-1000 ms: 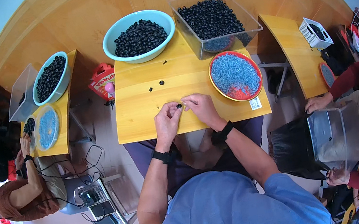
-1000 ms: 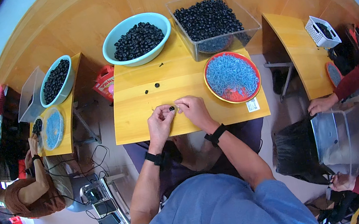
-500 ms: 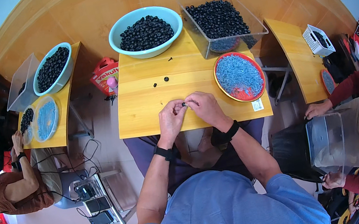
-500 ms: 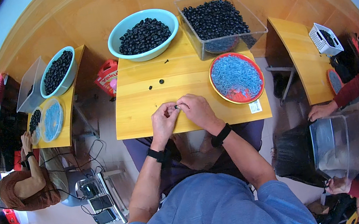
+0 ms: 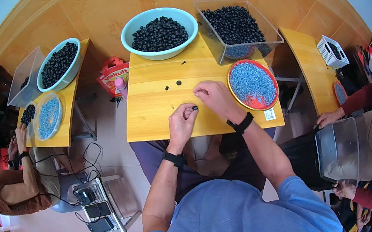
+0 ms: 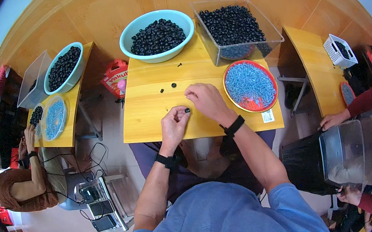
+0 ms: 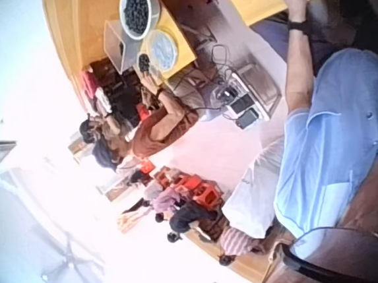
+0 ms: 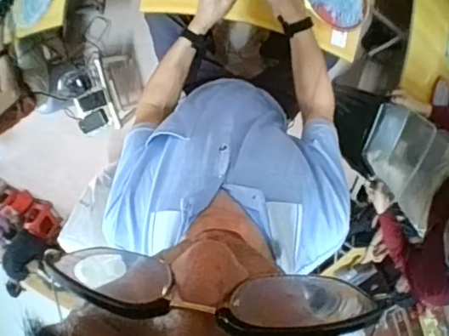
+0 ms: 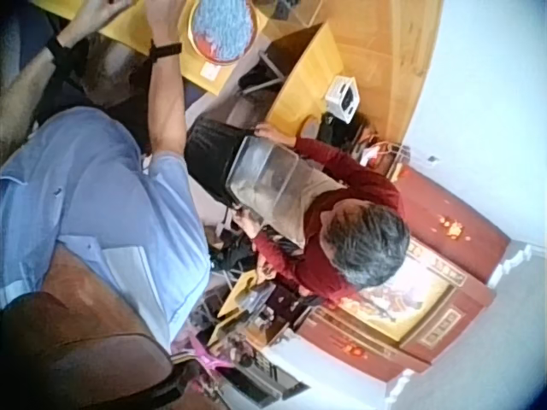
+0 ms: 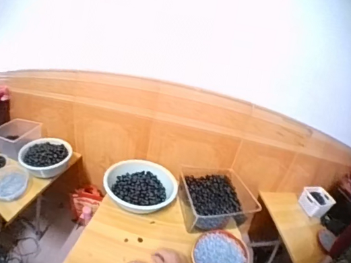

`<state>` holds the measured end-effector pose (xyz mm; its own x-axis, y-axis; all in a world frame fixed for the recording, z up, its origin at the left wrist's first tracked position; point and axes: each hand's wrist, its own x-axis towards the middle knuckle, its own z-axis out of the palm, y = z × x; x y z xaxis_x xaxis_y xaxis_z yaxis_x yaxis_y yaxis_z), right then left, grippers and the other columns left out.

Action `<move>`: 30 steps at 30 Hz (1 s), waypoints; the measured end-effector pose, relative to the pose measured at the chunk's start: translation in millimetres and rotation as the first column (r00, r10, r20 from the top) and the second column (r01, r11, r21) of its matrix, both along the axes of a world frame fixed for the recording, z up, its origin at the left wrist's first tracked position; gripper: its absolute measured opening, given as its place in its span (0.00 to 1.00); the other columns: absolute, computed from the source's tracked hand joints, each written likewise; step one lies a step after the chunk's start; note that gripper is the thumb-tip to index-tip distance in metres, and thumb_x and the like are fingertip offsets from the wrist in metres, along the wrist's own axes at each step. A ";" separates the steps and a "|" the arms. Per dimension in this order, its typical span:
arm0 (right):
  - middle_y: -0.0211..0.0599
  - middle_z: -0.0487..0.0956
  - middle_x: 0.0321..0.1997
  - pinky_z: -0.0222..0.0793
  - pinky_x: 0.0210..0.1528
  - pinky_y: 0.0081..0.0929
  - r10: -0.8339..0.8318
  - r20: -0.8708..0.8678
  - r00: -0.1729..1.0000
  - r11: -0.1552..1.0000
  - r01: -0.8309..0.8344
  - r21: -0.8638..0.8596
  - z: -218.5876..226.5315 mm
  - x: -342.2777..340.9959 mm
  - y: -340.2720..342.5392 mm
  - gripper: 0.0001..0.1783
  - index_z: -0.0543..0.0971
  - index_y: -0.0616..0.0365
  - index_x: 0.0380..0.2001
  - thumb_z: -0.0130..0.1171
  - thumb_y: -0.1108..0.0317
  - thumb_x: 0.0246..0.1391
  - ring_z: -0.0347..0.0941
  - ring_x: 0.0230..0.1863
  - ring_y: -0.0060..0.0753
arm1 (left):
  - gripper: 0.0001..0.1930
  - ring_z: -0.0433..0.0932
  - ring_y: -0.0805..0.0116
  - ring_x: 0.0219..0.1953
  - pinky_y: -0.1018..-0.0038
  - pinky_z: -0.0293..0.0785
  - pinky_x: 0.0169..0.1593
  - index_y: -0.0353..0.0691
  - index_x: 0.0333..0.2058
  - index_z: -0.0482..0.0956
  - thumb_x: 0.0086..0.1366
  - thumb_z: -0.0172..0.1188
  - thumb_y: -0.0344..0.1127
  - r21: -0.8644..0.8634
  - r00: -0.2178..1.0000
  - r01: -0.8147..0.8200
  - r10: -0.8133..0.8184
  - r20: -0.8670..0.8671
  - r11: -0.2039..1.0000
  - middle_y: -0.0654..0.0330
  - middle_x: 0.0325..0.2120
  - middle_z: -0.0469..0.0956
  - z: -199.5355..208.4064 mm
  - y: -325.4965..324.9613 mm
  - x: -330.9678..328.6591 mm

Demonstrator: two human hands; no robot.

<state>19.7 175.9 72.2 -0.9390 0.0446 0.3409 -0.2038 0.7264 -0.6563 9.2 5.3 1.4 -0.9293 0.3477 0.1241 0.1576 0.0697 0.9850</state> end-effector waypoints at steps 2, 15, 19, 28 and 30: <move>0.45 0.84 0.34 0.76 0.40 0.40 0.026 -0.005 1.000 0.998 -0.026 0.057 3.1 -21.8 -2.5 0.07 0.84 0.60 0.35 0.60 0.71 0.56 0.81 0.36 0.48 | 0.08 0.81 0.77 0.30 0.78 0.78 0.38 0.31 0.42 0.81 0.65 0.66 0.26 0.000 1.000 0.001 -0.001 -0.010 1.000 0.59 0.29 0.84 2.7 2.2 0.0; 0.50 0.81 0.30 0.75 0.41 0.49 0.289 -0.029 0.957 0.796 -0.223 0.563 -42.5 -101.3 -43.5 0.06 0.80 0.61 0.21 0.53 0.76 0.47 0.79 0.36 0.54 | 0.08 0.78 0.72 0.28 0.73 0.77 0.37 0.30 0.40 0.80 0.64 0.66 0.26 -0.038 0.997 -0.007 0.005 -0.072 0.999 0.56 0.25 0.80 -1.4 -1.3 7.5; 0.52 0.81 0.35 0.74 0.44 0.50 0.261 0.045 0.964 0.865 -0.254 0.433 -43.2 -93.2 -35.4 0.06 0.79 0.62 0.27 0.52 0.77 0.49 0.78 0.39 0.57 | 0.08 0.75 0.79 0.28 0.78 0.75 0.35 0.30 0.39 0.81 0.65 0.66 0.28 -0.004 0.997 0.005 -0.005 -0.075 1.000 0.63 0.24 0.80 4.8 1.4 9.0; 0.52 0.82 0.38 0.72 0.47 0.49 0.218 0.271 0.938 0.883 -0.308 0.354 -22.5 -71.6 -7.3 0.09 0.79 0.62 0.33 0.52 0.74 0.48 0.78 0.45 0.59 | 0.08 0.77 0.79 0.30 0.78 0.76 0.38 0.30 0.41 0.81 0.65 0.66 0.27 -0.011 0.997 0.022 -0.022 -0.069 1.000 0.62 0.28 0.82 5.4 3.1 0.8; 0.54 0.82 0.38 0.72 0.47 0.50 0.182 0.298 0.937 0.895 -0.283 0.345 -20.7 -59.9 7.0 0.11 0.80 0.61 0.35 0.52 0.75 0.47 0.78 0.45 0.59 | 0.08 0.77 0.79 0.31 0.78 0.77 0.38 0.30 0.41 0.81 0.65 0.65 0.27 -0.012 0.998 0.022 -0.023 -0.065 1.000 0.62 0.28 0.82 5.3 3.4 -0.5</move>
